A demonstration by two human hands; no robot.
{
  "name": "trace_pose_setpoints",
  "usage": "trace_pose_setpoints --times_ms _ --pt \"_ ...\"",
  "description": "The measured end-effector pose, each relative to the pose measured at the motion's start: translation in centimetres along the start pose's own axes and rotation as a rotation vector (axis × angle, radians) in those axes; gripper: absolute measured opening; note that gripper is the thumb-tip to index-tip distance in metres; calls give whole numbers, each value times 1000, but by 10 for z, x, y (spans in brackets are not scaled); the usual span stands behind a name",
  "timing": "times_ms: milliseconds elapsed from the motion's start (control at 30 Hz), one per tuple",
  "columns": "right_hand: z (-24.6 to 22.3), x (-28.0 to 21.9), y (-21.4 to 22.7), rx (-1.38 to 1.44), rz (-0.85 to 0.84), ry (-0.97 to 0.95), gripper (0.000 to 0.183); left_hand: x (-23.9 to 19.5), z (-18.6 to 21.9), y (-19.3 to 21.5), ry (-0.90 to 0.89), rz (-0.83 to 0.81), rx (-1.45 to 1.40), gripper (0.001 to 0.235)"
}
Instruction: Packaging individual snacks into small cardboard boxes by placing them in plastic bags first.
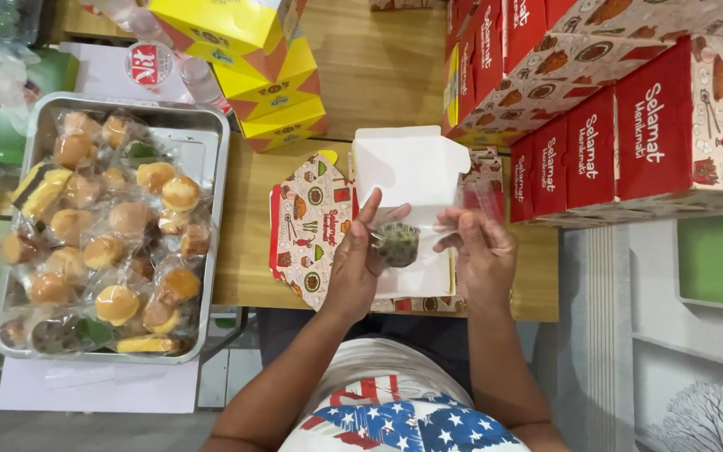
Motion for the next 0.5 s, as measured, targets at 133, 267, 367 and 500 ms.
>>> trace_pose_setpoints --times_ms 133,267,367,500 --pt "0 5 8 61 -138 8 31 3 12 -7 78 36 -85 66" --pt "-13 15 5 -37 -693 102 134 9 4 8 412 87 -382 56" --pt "-17 13 1 -189 -806 29 126 3 -27 15 643 52 -434 49" --pt "-18 8 -13 -111 -857 -22 106 -5 -62 19 819 18 -536 42"
Point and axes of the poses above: each hand's wrist, its own x-axis towards the middle knuckle, its own y-axis out of the back of the hand, z = x × y, the point moved 1 cm from there along x, towards the middle knuckle, and after that the axes turned 1 degree about -z, right-handed, at the moved point
